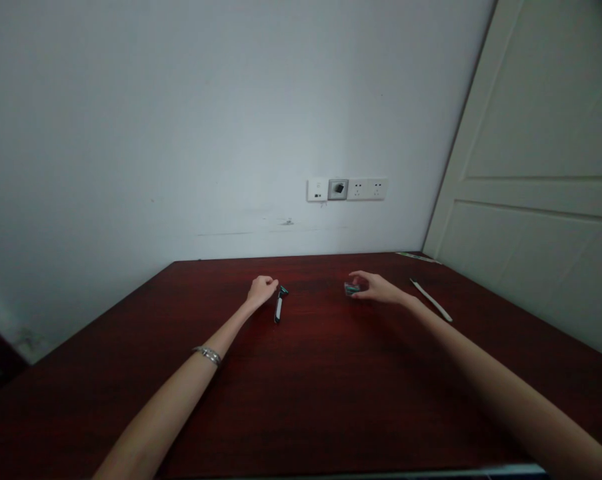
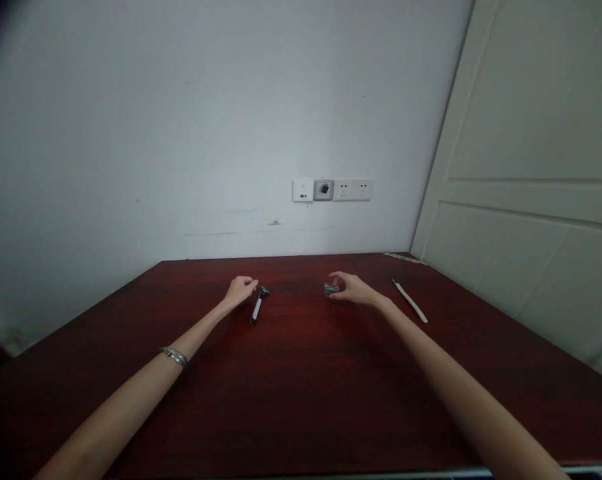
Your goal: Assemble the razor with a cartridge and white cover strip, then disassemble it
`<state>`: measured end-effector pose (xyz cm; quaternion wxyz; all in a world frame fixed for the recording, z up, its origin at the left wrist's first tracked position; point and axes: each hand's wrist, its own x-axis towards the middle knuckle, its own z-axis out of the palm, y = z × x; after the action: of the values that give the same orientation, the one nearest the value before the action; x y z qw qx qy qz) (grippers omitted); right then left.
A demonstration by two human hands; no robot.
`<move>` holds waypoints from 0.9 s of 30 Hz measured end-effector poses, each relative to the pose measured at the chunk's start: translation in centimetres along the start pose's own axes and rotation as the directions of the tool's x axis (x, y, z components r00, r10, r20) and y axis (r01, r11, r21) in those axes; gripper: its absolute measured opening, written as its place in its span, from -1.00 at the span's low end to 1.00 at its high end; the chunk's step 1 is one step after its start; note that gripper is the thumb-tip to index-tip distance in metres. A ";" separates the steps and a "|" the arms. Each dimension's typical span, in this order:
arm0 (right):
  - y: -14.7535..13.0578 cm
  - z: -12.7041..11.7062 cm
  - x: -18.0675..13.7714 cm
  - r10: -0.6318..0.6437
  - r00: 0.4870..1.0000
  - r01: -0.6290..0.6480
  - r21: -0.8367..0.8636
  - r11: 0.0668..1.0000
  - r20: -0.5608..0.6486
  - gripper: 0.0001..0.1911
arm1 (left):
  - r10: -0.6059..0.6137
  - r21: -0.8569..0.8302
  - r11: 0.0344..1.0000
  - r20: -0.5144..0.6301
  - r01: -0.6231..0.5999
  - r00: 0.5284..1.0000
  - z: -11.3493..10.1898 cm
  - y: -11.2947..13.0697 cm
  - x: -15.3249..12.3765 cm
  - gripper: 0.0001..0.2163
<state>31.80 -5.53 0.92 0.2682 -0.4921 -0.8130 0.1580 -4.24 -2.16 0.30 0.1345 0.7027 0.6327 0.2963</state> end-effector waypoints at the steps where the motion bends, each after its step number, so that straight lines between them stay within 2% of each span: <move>1: -1.4 0.9 0.7 -0.039 0.999 0.039 0.000 0.999 0.025 -0.36 | -0.002 0.004 1.000 0.002 0.002 1.000 0.0 0.0 -0.1 -0.71; 5: -5.5 4.3 3.1 -0.141 0.986 0.141 0.006 0.990 0.093 -0.35 | -0.044 0.042 0.998 -0.001 0.044 0.999 -0.4 0.2 -0.3 -0.73; 9: -7.2 6.8 5.2 -0.185 0.972 0.182 0.031 0.983 0.144 -0.34 | -0.136 0.123 0.984 0.036 0.131 0.990 -1.1 0.7 -0.8 -0.74; 12: -7.5 8.1 6.3 -0.182 0.974 0.176 0.054 0.983 0.139 -0.32 | -0.204 0.216 0.960 0.107 0.177 0.973 -1.6 1.4 -1.2 -0.69; 17: -7.3 9.0 7.0 -0.158 0.980 0.149 0.076 0.986 0.123 -0.31 | -0.205 0.299 0.945 0.221 0.134 0.953 -1.4 2.3 -1.5 -0.66; 22: -6.9 9.0 6.8 -0.154 0.981 0.141 0.104 0.984 0.121 -0.30 | -0.148 0.320 0.945 0.227 0.070 0.963 -0.7 2.7 -1.5 -0.70; 27: -6.8 9.3 6.7 -0.160 0.982 0.145 0.139 0.980 0.103 -0.28 | -0.166 0.355 0.932 0.231 0.075 0.959 -0.5 2.9 -1.6 -0.73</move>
<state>18.97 -2.72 -1.23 0.2645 -0.3996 -0.8502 0.2178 -2.21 -4.33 1.97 0.1089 0.7074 0.6939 0.0790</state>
